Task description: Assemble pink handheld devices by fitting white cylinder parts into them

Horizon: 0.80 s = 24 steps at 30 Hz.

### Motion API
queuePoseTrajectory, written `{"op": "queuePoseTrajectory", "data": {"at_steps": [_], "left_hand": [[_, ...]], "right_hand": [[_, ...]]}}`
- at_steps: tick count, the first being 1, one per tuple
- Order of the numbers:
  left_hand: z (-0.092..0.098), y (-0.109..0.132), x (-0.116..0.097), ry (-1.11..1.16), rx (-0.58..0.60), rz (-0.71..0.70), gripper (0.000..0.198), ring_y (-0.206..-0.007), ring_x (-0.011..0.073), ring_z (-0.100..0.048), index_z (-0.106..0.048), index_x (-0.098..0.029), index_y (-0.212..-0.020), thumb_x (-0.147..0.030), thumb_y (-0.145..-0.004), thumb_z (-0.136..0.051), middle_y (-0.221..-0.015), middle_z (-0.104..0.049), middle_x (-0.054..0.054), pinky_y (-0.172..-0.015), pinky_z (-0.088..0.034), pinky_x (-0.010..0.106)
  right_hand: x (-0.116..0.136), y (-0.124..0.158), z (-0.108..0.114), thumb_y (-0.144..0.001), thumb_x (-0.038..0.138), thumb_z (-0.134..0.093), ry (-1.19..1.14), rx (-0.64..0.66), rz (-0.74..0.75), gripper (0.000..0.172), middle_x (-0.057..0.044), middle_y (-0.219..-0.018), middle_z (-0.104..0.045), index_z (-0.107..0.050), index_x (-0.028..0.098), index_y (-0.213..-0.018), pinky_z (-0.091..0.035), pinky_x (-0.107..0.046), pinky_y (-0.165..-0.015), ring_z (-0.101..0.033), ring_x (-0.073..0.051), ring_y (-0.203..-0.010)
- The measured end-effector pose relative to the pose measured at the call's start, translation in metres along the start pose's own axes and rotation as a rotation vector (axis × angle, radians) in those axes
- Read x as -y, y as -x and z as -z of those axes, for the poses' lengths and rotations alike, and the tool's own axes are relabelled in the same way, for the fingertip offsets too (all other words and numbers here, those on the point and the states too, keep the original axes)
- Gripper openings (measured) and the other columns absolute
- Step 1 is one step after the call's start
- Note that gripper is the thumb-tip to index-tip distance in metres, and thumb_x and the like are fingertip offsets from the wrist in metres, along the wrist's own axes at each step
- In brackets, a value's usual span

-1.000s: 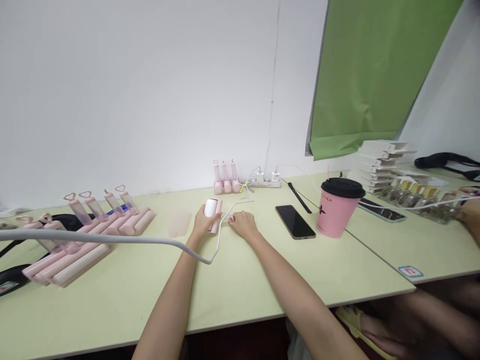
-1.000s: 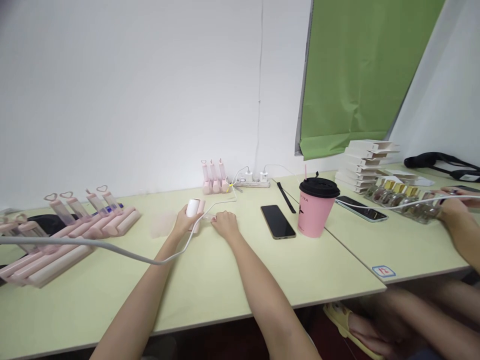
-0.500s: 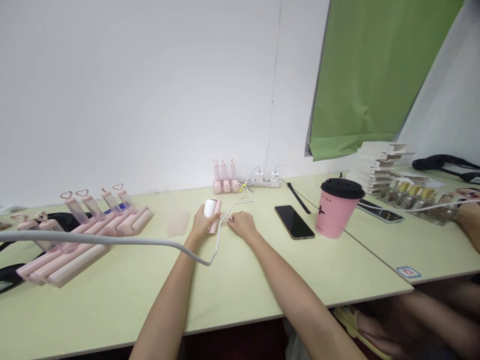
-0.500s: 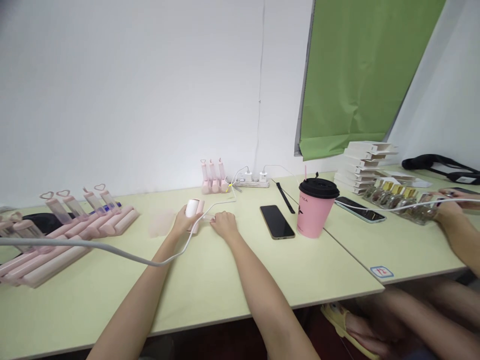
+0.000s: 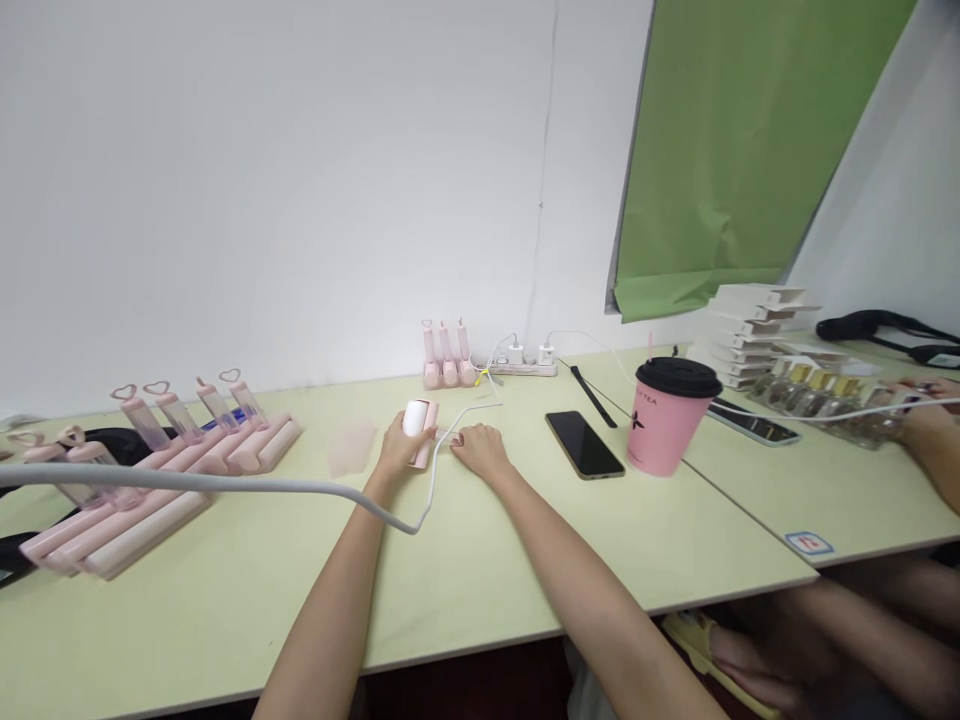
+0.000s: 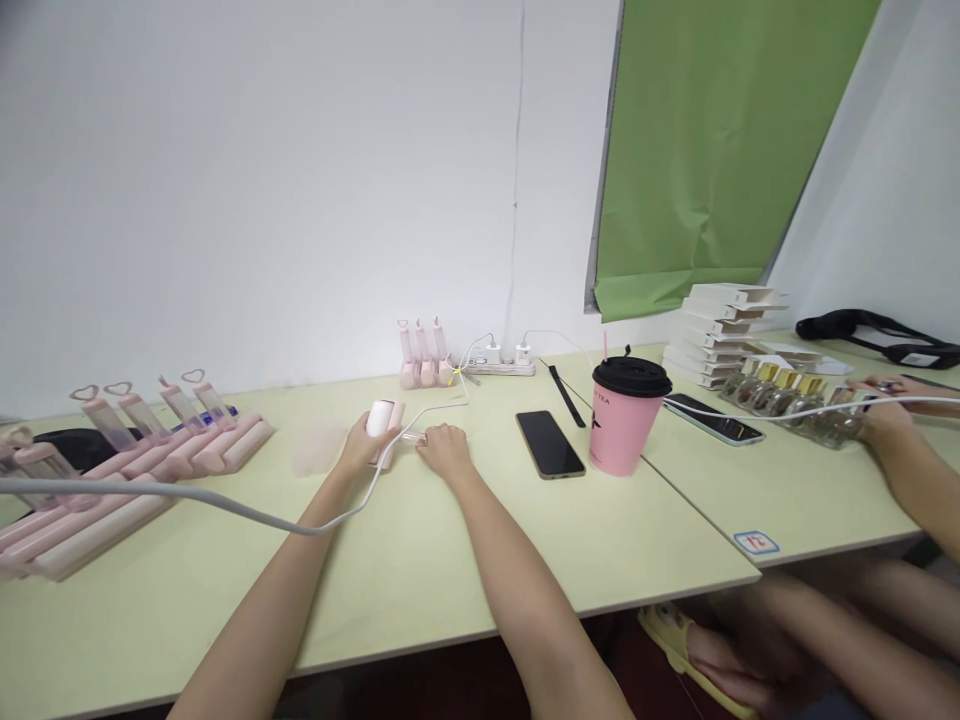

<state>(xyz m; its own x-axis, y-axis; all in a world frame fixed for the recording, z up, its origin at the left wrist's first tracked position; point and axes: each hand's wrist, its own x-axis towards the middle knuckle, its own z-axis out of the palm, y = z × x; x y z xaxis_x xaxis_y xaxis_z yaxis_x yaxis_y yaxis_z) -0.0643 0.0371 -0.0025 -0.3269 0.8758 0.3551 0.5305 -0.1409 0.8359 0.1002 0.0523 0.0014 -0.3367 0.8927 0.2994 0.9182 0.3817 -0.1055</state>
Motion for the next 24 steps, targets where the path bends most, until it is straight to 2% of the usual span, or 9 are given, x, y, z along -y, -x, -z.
{"op": "queuePoseTrajectory", "data": {"at_steps": [15,24], "left_hand": [[0.0014,0.0023,0.0004,0.038,0.025,-0.001,0.052,-0.079,0.0208,-0.056,-0.054,-0.015,-0.098,-0.047,-0.059,-0.066,-0.093,-0.062,0.009,-0.068,-0.042,0.032],[-0.0007,0.0003,0.0027,0.041,0.002,0.001,0.05,-0.08,0.0219,-0.057,-0.056,-0.015,-0.096,-0.045,-0.057,-0.067,-0.092,-0.063,0.01,-0.069,-0.043,0.033]], "right_hand": [[-0.0008,0.0011,-0.0002,-0.084,0.033,-0.042,0.015,0.002,0.006,0.032,-0.011,-0.091,-0.067,-0.067,0.017,-0.094,-0.042,-0.028,-0.07,-0.062,-0.021,-0.086],[-0.0005,0.0001,-0.0001,-0.083,0.032,-0.043,0.014,0.011,0.01,0.031,-0.011,-0.092,-0.067,-0.067,0.018,-0.095,-0.042,-0.028,-0.07,-0.062,-0.021,-0.086]]}}
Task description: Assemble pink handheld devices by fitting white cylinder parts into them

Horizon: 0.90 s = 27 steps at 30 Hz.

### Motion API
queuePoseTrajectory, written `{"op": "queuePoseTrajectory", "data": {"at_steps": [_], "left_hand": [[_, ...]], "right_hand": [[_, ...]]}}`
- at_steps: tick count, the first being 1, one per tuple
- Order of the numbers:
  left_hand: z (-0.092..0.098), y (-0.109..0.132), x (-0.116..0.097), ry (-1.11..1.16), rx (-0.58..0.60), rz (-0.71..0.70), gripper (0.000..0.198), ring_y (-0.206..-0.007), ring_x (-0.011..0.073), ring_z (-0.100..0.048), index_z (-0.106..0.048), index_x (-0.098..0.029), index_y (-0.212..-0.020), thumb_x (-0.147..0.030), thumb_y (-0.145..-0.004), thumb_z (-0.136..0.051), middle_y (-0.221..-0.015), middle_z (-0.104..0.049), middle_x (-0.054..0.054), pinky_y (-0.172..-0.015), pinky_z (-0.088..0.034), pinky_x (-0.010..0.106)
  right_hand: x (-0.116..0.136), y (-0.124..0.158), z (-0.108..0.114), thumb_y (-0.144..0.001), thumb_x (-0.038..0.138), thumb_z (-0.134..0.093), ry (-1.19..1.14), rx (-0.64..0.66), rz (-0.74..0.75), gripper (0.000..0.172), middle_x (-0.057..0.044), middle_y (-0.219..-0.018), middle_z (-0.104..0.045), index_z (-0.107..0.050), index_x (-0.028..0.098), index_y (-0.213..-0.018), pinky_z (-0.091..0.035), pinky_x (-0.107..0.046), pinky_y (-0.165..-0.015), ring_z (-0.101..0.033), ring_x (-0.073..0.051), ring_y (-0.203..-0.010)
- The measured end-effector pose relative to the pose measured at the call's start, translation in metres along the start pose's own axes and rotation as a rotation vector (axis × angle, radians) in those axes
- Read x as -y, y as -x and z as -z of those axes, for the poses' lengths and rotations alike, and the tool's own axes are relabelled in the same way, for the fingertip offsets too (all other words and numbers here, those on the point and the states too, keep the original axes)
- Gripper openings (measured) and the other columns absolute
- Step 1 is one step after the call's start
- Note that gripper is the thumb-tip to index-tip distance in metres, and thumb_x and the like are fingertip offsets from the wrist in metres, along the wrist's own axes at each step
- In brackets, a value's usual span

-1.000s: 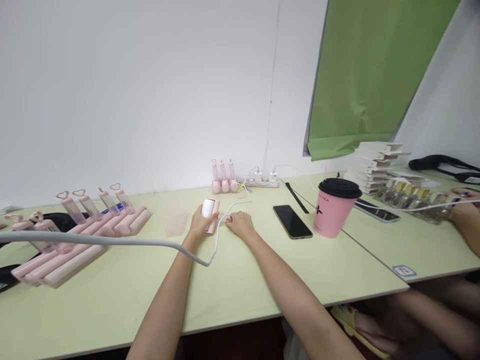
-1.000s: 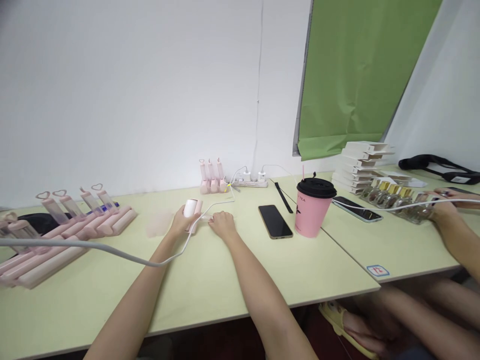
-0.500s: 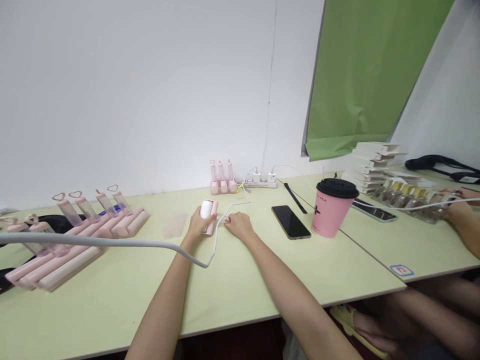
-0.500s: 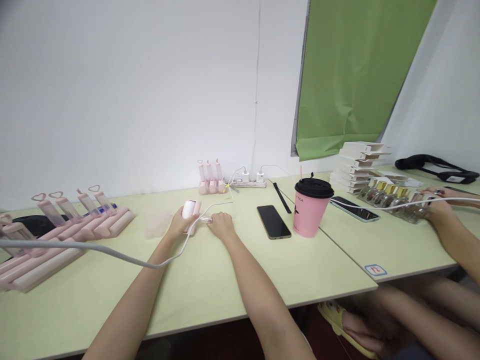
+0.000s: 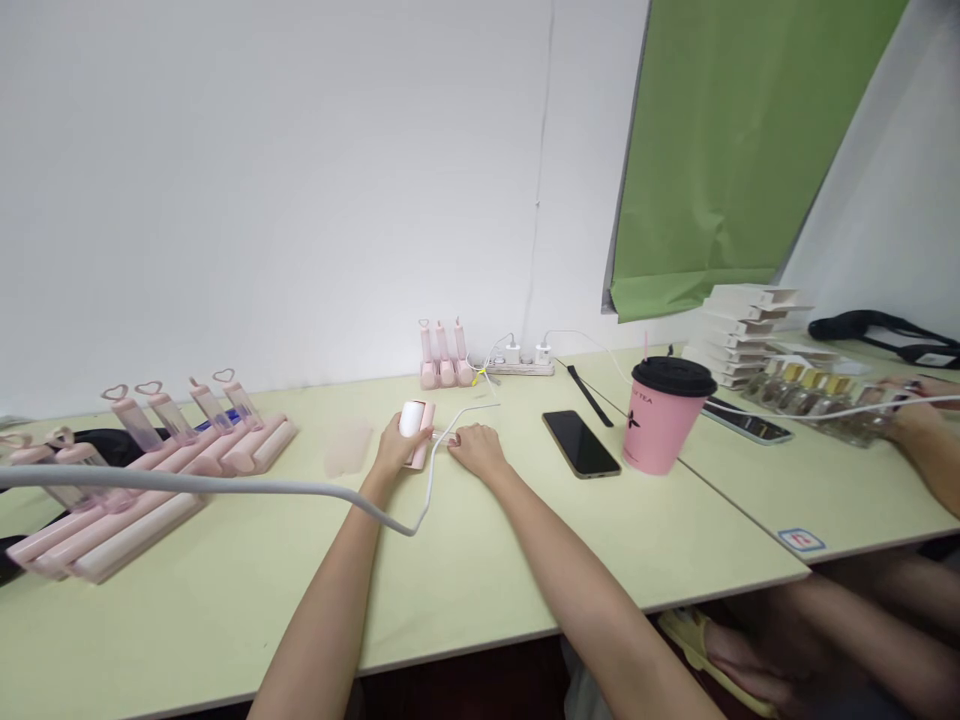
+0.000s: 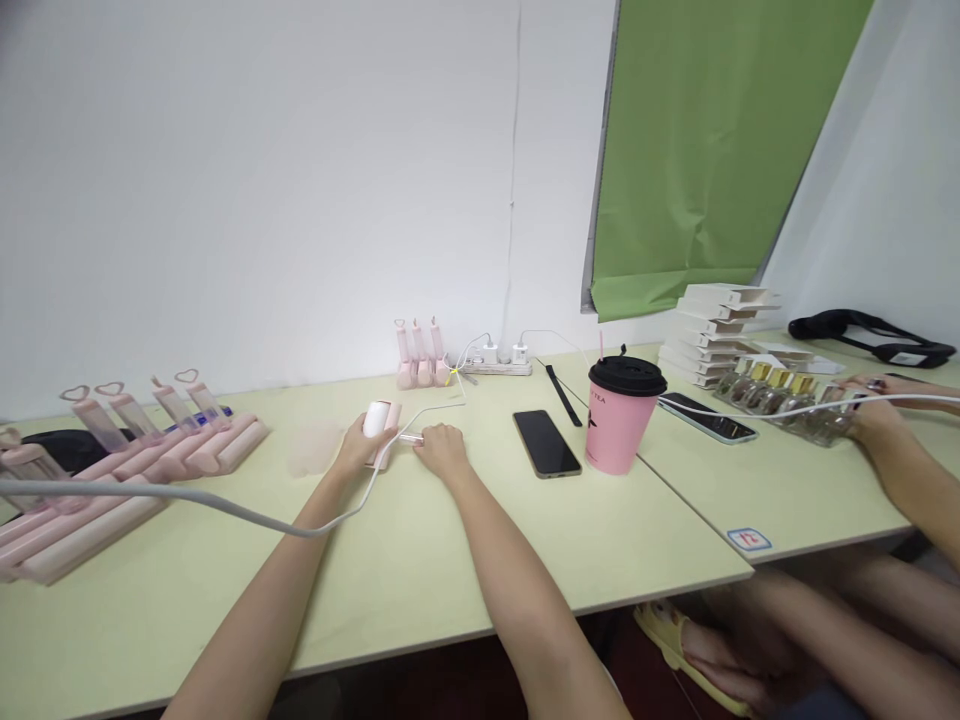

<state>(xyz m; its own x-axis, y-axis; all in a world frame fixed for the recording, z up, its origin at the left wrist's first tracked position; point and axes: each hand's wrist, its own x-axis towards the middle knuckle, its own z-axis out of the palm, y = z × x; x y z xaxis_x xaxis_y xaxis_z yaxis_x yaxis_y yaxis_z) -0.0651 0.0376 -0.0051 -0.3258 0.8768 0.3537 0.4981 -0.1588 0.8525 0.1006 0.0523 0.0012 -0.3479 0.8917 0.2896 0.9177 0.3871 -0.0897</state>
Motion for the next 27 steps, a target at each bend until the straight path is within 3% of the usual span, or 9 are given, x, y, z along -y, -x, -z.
{"op": "queuePoseTrajectory", "data": {"at_steps": [13,20,27], "left_hand": [[0.001,0.001,0.0,0.066,0.027,0.007,0.053,-0.081,0.0214,-0.057,-0.056,-0.014,-0.096,-0.045,-0.056,-0.068,-0.094,-0.062,0.01,-0.07,-0.044,0.032],[0.014,0.009,-0.019,0.237,0.161,0.11,0.051,-0.066,0.0163,-0.057,-0.054,-0.013,-0.095,-0.042,-0.057,-0.07,-0.084,-0.062,0.007,-0.058,-0.045,0.027],[0.014,0.012,-0.03,0.365,0.096,0.046,0.047,-0.063,0.0138,-0.057,-0.057,-0.013,-0.088,-0.033,-0.05,-0.075,-0.075,-0.061,0.003,-0.054,-0.045,0.024]], "right_hand": [[-0.002,-0.002,-0.005,-0.082,0.033,-0.043,-0.001,-0.026,0.019,0.031,-0.011,-0.088,-0.067,-0.067,0.018,-0.093,-0.041,-0.028,-0.067,-0.062,-0.021,-0.082],[-0.004,-0.002,-0.007,-0.082,0.032,-0.042,-0.032,-0.092,0.079,0.029,-0.009,-0.084,-0.067,-0.067,0.019,-0.088,-0.039,-0.027,-0.066,-0.061,-0.019,-0.078],[-0.003,-0.009,-0.009,-0.08,0.03,-0.045,-0.151,-0.163,0.063,0.026,-0.008,-0.08,-0.069,-0.068,0.018,-0.078,-0.039,-0.025,-0.069,-0.06,-0.018,-0.078]]}}
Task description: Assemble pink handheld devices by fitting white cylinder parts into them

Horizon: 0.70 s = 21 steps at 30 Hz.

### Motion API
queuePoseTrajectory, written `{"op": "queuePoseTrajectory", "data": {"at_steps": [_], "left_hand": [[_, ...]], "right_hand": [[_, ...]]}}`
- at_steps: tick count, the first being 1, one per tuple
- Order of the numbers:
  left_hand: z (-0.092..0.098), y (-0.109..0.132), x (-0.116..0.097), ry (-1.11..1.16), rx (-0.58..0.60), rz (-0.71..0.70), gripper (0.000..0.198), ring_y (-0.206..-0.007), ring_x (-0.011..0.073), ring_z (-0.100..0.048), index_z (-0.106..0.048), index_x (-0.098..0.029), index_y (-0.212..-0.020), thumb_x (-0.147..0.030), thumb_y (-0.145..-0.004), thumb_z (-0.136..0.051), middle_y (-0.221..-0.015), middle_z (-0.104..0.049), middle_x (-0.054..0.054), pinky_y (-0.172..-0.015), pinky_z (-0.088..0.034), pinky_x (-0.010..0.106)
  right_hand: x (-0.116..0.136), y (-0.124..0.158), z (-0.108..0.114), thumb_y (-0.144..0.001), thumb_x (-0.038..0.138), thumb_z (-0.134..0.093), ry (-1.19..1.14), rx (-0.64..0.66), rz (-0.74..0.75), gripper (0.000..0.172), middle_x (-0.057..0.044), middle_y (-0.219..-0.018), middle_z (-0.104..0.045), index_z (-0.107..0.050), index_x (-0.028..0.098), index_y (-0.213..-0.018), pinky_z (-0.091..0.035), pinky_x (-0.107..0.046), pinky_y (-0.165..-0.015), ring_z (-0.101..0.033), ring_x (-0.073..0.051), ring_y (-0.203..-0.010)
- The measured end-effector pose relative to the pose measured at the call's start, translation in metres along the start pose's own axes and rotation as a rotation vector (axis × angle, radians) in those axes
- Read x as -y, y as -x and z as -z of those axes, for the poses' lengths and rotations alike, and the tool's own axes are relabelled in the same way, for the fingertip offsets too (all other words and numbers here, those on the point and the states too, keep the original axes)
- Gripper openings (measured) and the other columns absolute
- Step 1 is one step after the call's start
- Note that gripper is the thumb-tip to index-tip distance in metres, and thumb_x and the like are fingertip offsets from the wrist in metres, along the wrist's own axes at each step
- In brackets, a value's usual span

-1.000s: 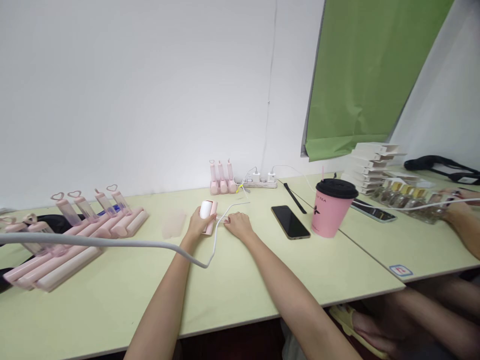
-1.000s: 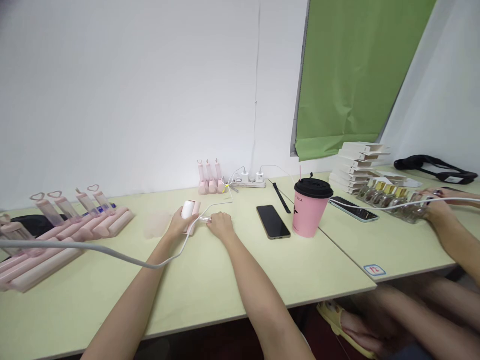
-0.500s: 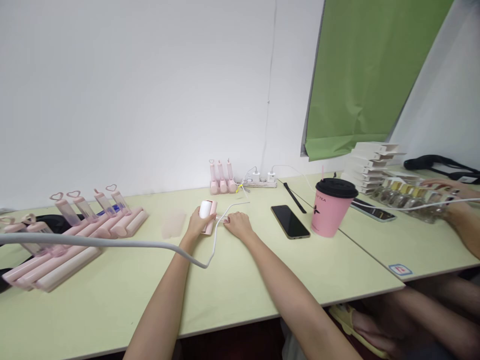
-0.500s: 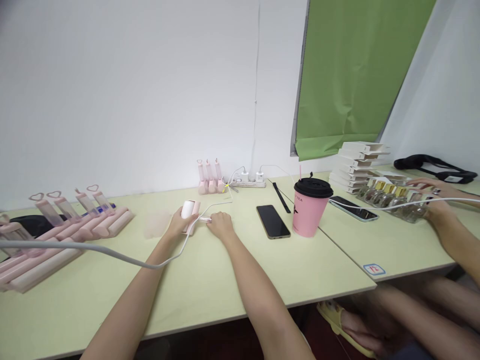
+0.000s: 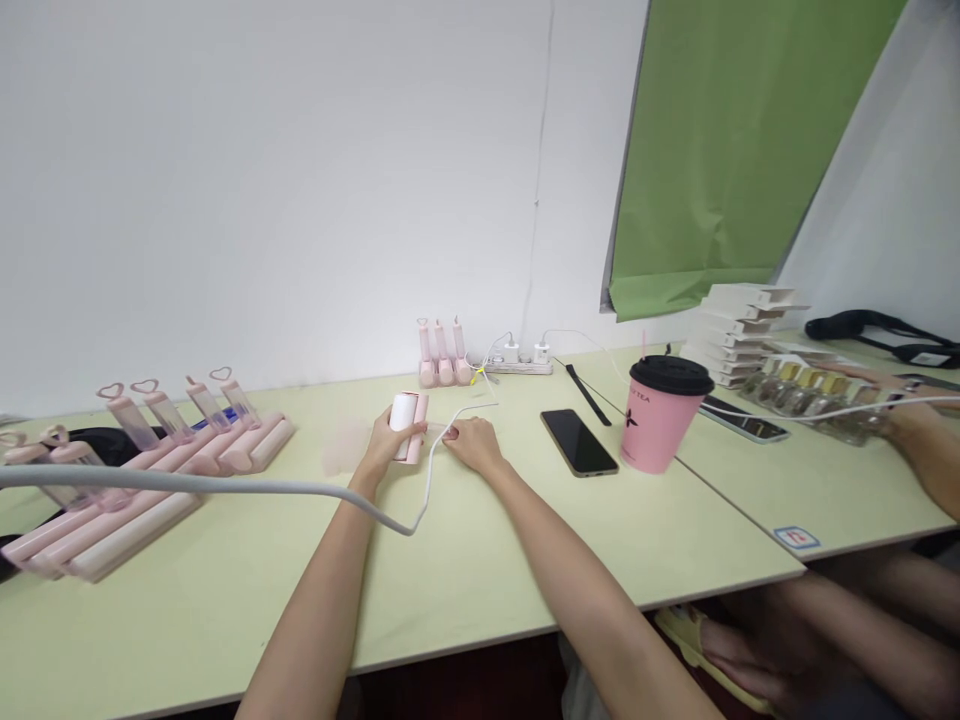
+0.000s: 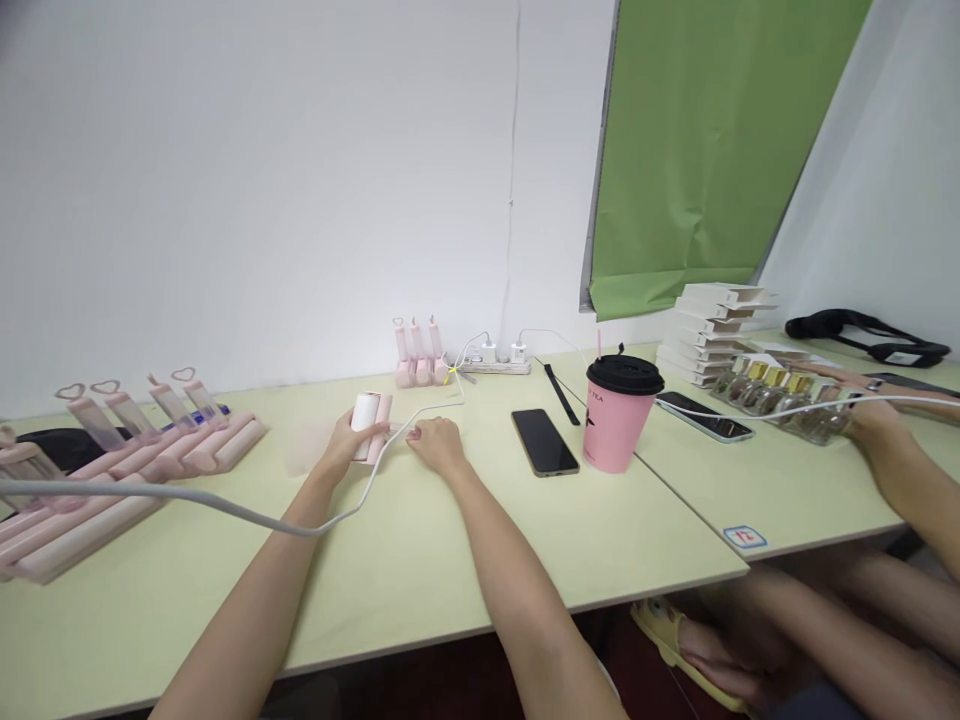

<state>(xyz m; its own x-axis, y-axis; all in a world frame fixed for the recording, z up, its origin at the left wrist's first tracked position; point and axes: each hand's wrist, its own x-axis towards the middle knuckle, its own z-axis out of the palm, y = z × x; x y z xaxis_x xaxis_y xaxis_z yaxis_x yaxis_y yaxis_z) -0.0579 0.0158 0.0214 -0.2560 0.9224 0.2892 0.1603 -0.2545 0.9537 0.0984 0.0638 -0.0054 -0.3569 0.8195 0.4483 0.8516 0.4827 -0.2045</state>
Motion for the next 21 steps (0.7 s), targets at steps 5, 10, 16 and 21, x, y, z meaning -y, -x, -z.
{"op": "queuePoseTrajectory", "data": {"at_steps": [5,10,16,21], "left_hand": [[0.019,-0.009,-0.013,0.522,-0.337,-0.019,0.039,-0.056,0.0105,-0.057,-0.054,-0.014,-0.083,-0.039,-0.056,-0.066,-0.073,-0.059,0.001,-0.052,-0.046,0.022],[0.055,-0.015,-0.011,0.596,-0.48,-0.023,0.043,-0.055,0.0112,-0.059,-0.052,-0.016,-0.09,-0.032,-0.055,-0.07,-0.074,-0.061,-0.001,-0.052,-0.049,0.023],[0.042,-0.016,0.0,0.417,-0.377,0.019,0.049,-0.055,0.0135,-0.061,-0.052,-0.014,-0.096,-0.032,-0.055,-0.073,-0.077,-0.063,0.003,-0.052,-0.051,0.027],[0.026,-0.012,-0.002,0.245,-0.272,0.036,0.055,-0.056,0.0152,-0.061,-0.051,-0.013,-0.1,-0.038,-0.056,-0.073,-0.081,-0.064,0.007,-0.052,-0.05,0.028]], "right_hand": [[-0.016,-0.009,0.002,-0.078,0.033,-0.046,-0.39,-0.121,-0.24,0.028,-0.005,-0.075,-0.069,-0.068,0.016,-0.077,-0.04,-0.02,-0.062,-0.061,-0.014,-0.069],[-0.024,-0.009,0.008,-0.073,0.031,-0.051,-0.408,-0.217,-0.356,0.021,-0.004,-0.071,-0.068,-0.067,0.017,-0.069,-0.038,-0.021,-0.062,-0.06,-0.015,-0.067],[-0.016,-0.003,0.006,-0.074,0.029,-0.05,-0.311,-0.15,-0.28,0.02,-0.003,-0.068,-0.067,-0.065,0.019,-0.066,-0.031,-0.021,-0.056,-0.056,-0.013,-0.063],[-0.014,-0.002,0.004,-0.075,0.029,-0.049,-0.207,-0.087,-0.239,0.02,-0.003,-0.067,-0.065,-0.065,0.019,-0.068,-0.029,-0.022,-0.057,-0.055,-0.014,-0.065]]}}
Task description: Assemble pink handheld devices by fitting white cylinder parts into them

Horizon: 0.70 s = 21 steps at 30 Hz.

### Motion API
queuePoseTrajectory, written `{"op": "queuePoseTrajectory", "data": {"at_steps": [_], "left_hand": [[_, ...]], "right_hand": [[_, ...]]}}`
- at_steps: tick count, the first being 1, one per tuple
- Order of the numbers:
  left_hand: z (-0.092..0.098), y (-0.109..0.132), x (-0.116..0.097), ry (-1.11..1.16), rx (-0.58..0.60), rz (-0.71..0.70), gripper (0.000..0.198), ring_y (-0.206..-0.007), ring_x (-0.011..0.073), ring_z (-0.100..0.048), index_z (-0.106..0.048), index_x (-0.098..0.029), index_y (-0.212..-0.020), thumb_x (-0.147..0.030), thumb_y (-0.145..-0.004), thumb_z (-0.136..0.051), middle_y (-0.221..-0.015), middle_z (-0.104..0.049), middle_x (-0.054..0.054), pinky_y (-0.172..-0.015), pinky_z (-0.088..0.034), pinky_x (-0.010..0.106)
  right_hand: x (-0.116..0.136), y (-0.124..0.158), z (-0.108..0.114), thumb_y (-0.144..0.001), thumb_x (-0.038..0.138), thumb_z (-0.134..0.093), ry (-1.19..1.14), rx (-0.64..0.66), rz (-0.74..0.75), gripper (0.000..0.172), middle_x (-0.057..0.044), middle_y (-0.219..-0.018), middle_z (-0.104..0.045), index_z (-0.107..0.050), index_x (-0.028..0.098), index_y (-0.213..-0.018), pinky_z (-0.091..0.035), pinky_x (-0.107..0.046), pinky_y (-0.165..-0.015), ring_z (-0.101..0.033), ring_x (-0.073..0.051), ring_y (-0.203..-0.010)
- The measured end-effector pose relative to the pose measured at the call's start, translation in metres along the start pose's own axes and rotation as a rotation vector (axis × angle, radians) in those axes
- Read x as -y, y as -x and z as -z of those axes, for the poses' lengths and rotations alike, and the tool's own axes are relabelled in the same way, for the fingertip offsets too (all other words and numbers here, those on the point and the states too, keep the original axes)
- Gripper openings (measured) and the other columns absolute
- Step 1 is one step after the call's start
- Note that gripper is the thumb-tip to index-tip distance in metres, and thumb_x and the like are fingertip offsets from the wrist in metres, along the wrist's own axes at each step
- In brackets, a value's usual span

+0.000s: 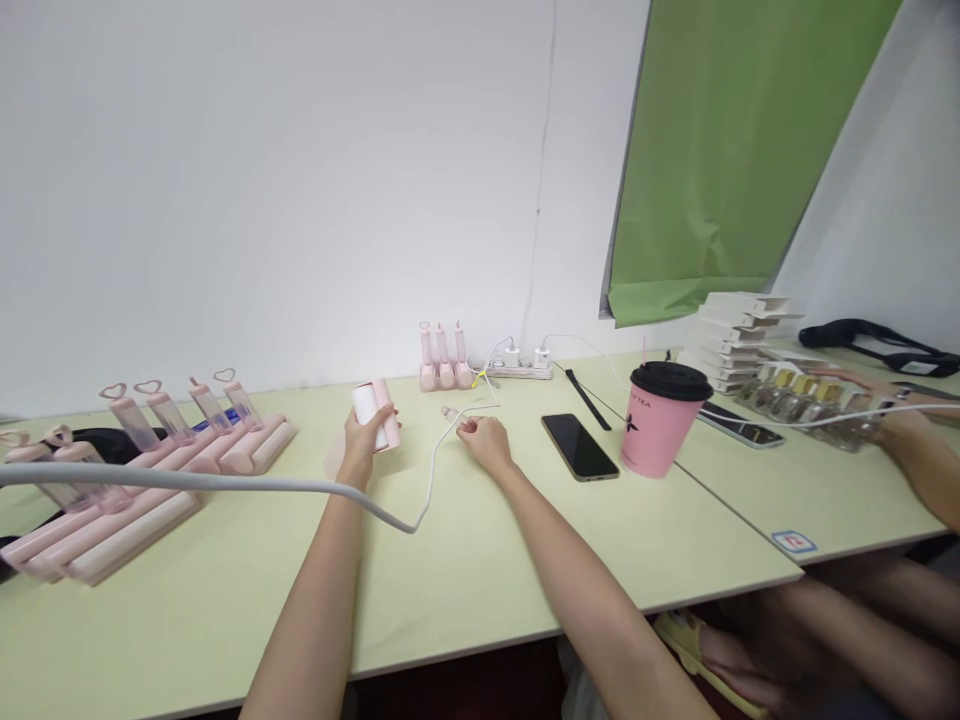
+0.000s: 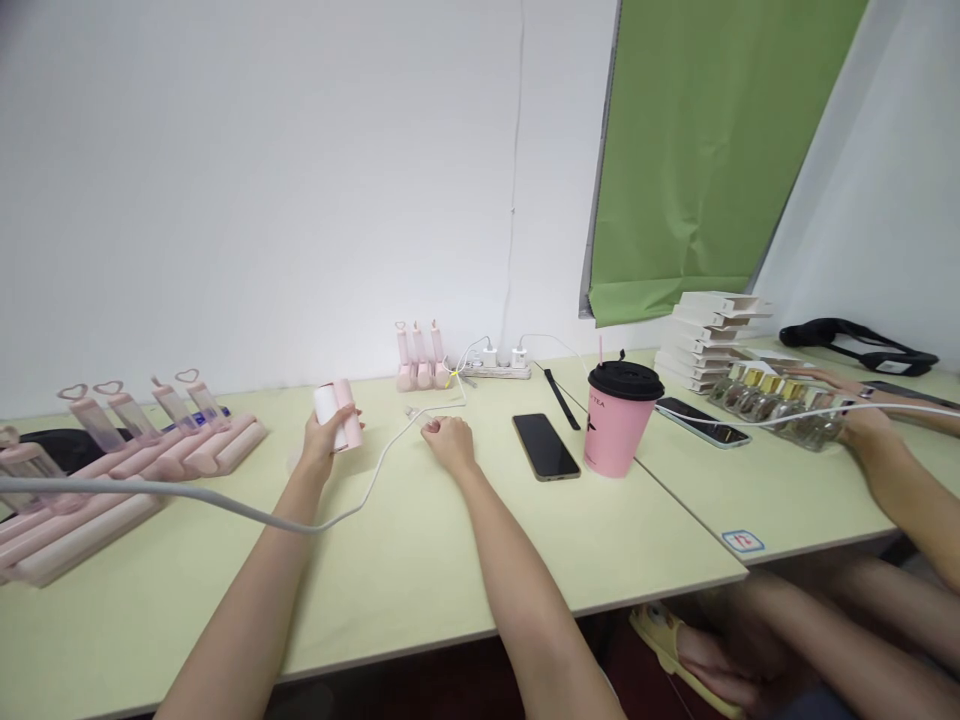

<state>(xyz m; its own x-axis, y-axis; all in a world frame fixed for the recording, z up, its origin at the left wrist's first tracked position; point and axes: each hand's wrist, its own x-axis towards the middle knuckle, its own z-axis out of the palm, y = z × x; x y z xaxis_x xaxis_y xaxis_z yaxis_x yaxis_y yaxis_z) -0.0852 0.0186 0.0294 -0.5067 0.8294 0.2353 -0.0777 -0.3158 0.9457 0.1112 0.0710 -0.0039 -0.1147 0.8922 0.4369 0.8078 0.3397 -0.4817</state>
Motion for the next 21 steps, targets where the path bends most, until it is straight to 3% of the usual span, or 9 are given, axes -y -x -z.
{"op": "queuePoseTrajectory", "data": {"at_steps": [5,8,12,21], "left_hand": [[-0.009,0.002,0.022,-0.343,0.101,-0.041,0.054,-0.07,0.0186,-0.062,-0.051,-0.014,-0.1,-0.044,-0.059,-0.069,-0.091,-0.064,0.01,-0.06,-0.048,0.03],[-0.011,0.002,0.03,-0.687,0.074,-0.118,0.053,-0.086,0.023,-0.059,-0.051,-0.016,-0.101,-0.047,-0.061,-0.067,-0.1,-0.062,0.011,-0.068,-0.045,0.031],[-0.01,0.006,0.025,-1.042,0.037,-0.144,0.058,-0.092,0.0291,-0.058,-0.043,-0.019,-0.115,-0.055,-0.071,-0.054,-0.101,-0.062,0.013,-0.069,-0.042,0.034],[-0.012,0.012,0.017,-1.178,0.052,-0.184,0.055,-0.09,0.03,-0.06,-0.039,-0.021,-0.118,-0.054,-0.075,-0.049,-0.099,-0.064,0.013,-0.064,-0.04,0.032]], "right_hand": [[0.001,0.003,0.0,-0.078,0.029,-0.048,0.103,0.046,0.069,0.022,-0.004,-0.072,-0.066,-0.067,0.019,-0.075,-0.029,-0.022,-0.058,-0.056,-0.015,-0.069],[0.003,0.005,0.0,-0.08,0.03,-0.046,0.164,0.074,0.103,0.024,-0.005,-0.076,-0.067,-0.067,0.019,-0.077,-0.031,-0.023,-0.059,-0.057,-0.015,-0.07],[0.005,0.007,0.0,-0.082,0.03,-0.043,0.226,0.105,0.142,0.027,-0.006,-0.081,-0.068,-0.068,0.02,-0.082,-0.033,-0.023,-0.063,-0.058,-0.016,-0.074],[0.008,0.009,0.002,-0.083,0.031,-0.042,0.278,0.14,0.175,0.029,-0.008,-0.086,-0.068,-0.068,0.02,-0.088,-0.036,-0.025,-0.066,-0.06,-0.018,-0.08]]}}
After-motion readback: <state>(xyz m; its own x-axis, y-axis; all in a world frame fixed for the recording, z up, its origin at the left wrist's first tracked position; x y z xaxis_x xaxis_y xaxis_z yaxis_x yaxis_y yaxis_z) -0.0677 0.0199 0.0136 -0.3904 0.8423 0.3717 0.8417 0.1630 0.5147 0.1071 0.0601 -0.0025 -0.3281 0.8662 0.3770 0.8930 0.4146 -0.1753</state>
